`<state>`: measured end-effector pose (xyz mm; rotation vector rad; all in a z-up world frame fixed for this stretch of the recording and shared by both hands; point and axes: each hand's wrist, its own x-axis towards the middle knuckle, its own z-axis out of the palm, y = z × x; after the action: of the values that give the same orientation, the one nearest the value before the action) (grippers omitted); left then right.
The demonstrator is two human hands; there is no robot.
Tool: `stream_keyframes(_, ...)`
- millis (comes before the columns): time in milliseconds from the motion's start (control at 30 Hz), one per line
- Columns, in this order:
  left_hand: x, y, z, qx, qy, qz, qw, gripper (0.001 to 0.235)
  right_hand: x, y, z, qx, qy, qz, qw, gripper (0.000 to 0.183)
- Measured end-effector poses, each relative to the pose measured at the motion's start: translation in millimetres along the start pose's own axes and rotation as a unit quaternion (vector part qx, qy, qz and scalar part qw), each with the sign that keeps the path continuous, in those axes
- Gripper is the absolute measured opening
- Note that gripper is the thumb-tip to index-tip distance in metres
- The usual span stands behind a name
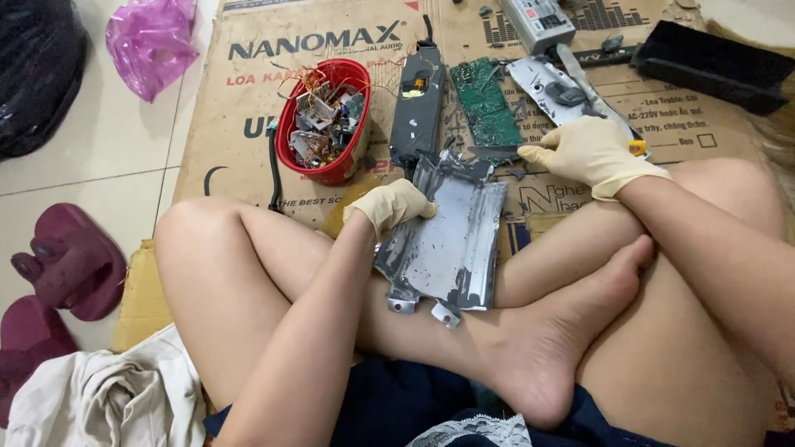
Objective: The person sits on the floor and uses a screwdriver to pry apart a metal casing from a circuit board. They then use a knife to scrape residue off the metal casing and continue to separate components.
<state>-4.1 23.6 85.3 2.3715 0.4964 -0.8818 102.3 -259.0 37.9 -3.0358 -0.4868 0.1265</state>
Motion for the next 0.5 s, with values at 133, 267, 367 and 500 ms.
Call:
stream_keyframes(133,25,-7,8,0.007,-0.022,0.009,1.0,0.063,-1,-5,0,0.009,-0.042,0.01,0.999,0.057)
stream_keyframes(267,28,-13,19,-0.051,-0.002,0.015,0.999,0.064,4,6,17,0.125,-0.035,0.067,0.989,0.069)
stream_keyframes(367,27,1,34,-0.236,-0.002,-0.026,0.971,0.063,29,34,51,0.186,0.042,0.136,0.972,0.059)
stream_keyframes(500,54,8,58,-0.304,-0.002,-0.01,0.953,0.069,0,-7,-1,0.237,0.086,0.188,0.949,0.037)
